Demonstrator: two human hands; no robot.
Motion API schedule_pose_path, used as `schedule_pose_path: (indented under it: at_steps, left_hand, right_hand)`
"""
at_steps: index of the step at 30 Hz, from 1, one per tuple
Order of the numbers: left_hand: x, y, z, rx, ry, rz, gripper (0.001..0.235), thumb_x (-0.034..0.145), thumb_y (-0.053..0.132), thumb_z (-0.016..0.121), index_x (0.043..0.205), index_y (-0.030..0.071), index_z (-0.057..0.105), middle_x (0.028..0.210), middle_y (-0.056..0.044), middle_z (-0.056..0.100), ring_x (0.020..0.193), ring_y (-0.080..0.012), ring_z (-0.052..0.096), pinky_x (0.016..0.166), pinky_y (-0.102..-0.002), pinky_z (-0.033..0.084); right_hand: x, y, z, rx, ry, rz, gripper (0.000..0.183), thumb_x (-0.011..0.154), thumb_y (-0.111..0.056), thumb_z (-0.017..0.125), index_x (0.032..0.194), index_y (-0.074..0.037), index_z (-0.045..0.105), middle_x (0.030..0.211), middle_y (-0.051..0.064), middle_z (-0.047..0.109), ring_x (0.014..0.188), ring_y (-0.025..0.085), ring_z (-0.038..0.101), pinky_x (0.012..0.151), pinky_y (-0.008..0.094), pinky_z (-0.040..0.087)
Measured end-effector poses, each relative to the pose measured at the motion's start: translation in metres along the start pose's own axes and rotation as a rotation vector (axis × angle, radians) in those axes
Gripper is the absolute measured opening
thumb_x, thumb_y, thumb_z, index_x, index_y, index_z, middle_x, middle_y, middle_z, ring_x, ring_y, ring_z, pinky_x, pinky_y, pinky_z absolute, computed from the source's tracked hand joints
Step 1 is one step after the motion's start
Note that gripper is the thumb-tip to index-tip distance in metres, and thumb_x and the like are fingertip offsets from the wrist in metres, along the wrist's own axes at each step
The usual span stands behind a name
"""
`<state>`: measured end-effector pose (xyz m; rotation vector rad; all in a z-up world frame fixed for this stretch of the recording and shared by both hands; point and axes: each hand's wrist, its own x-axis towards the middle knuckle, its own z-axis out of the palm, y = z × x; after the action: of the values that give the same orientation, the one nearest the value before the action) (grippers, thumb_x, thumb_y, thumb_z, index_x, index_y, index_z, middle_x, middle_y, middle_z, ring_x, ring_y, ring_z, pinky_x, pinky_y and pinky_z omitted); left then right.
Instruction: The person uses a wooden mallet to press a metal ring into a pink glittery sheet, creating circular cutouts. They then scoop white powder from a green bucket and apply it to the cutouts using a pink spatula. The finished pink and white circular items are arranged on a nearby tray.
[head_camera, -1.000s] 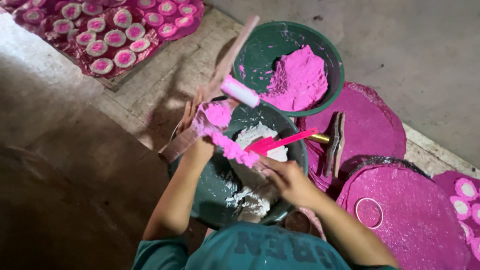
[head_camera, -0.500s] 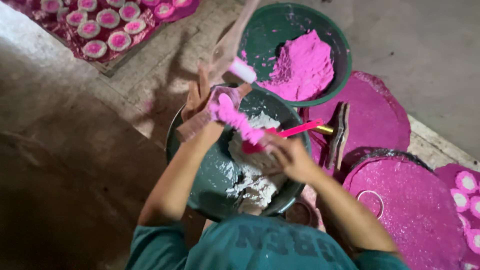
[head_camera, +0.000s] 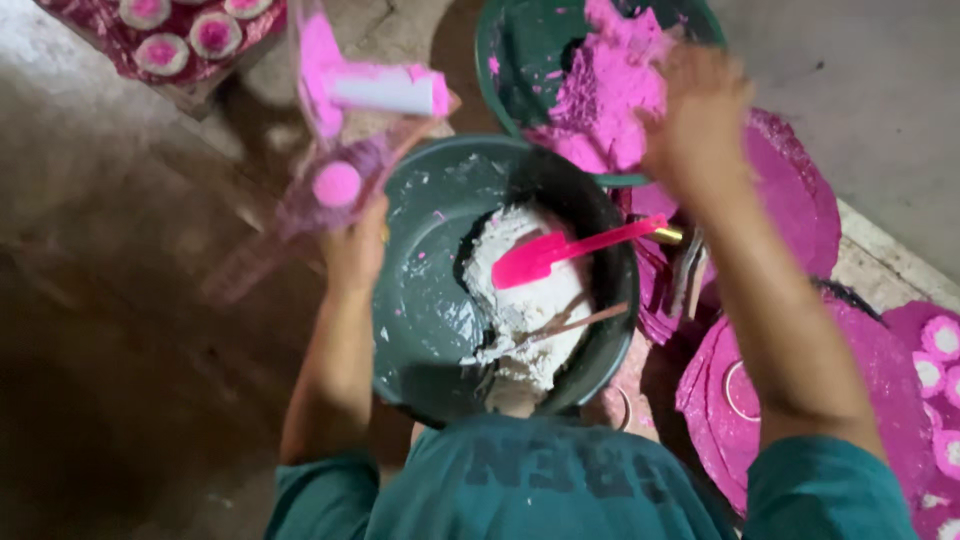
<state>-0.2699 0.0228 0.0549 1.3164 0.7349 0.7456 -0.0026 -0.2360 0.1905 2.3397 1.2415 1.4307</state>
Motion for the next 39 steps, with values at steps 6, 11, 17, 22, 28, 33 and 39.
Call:
schedule_pose_path:
  at_steps: [6,11,17,22,28,33,39]
  left_hand:
    - [-0.004,-0.046,0.005,0.423,-0.066,0.614,0.039,0.095,0.003,0.071,0.131,-0.003,0.058,0.128,-0.019,0.064,0.123,-0.0322,0.059,0.108,-0.045,0.044]
    - [-0.011,-0.022,0.011,0.305,-0.085,0.562,0.038,0.097,0.008,0.072,0.131,0.000,0.058,0.126,-0.015,0.063,0.121,-0.0300,0.062,0.108,-0.041,0.048]
    - [-0.013,-0.005,0.011,0.355,-0.044,0.664,0.050,0.094,0.006,0.073,0.137,-0.003,0.050,0.133,-0.019,0.057,0.125,-0.0328,0.057,0.110,-0.043,0.044]
    - [-0.004,-0.010,0.012,0.283,-0.032,0.548,0.044,0.093,0.007,0.074,0.132,-0.001,0.055,0.127,-0.016,0.062,0.121,-0.0310,0.061,0.110,-0.040,0.047]
    - [-0.002,-0.012,0.006,0.560,-0.058,0.783,0.035,0.090,0.004,0.073,0.123,0.002,0.064,0.124,-0.018,0.062,0.120,-0.0355,0.059,0.109,-0.044,0.044]
    - [-0.006,-0.013,0.012,0.331,-0.111,0.728,0.028,0.093,0.007,0.070,0.119,-0.001,0.064,0.116,-0.016,0.063,0.111,-0.0314,0.062,0.101,-0.044,0.048]
    - [-0.071,-0.017,0.043,-0.385,-0.709,-0.258,0.020,0.088,0.008,0.066,0.106,0.000,0.066,0.089,-0.008,0.066,0.077,-0.0181,0.065,0.066,-0.033,0.054]
  right_hand:
    - [-0.059,-0.143,0.057,1.052,-0.790,-0.160,0.018,0.085,-0.024,0.070,0.092,-0.008,0.077,0.098,0.014,0.070,0.092,0.036,0.068,0.079,0.047,0.055]
    - [-0.071,-0.174,0.098,0.965,-0.917,-0.207,0.025,0.089,-0.037,0.066,0.095,-0.016,0.079,0.093,0.017,0.073,0.084,0.040,0.069,0.073,0.053,0.055]
    - [-0.070,-0.178,0.095,0.985,-0.891,-0.187,0.020,0.087,-0.031,0.069,0.088,-0.014,0.077,0.090,0.017,0.073,0.084,0.040,0.069,0.074,0.051,0.054]
    - [-0.043,-0.114,0.113,1.423,-0.492,0.158,0.005,0.096,-0.011,0.071,0.093,-0.006,0.073,0.086,0.012,0.068,0.080,0.029,0.067,0.072,0.039,0.052]
    - [-0.040,-0.034,0.169,0.650,-0.785,0.097,0.038,0.099,-0.029,0.055,0.132,-0.018,0.071,0.145,0.025,0.045,0.126,0.050,0.043,0.097,0.056,0.043]
    - [-0.034,-0.041,0.149,0.602,-1.221,0.357,0.053,0.100,-0.050,0.043,0.151,-0.037,0.048,0.175,0.007,-0.004,0.158,0.040,-0.003,0.124,0.060,0.007]
    - [-0.022,-0.046,-0.006,1.966,-0.310,0.267,0.094,0.106,-0.064,0.046,0.171,-0.017,-0.004,0.181,0.016,-0.003,0.169,0.036,-0.001,0.136,0.050,0.004]
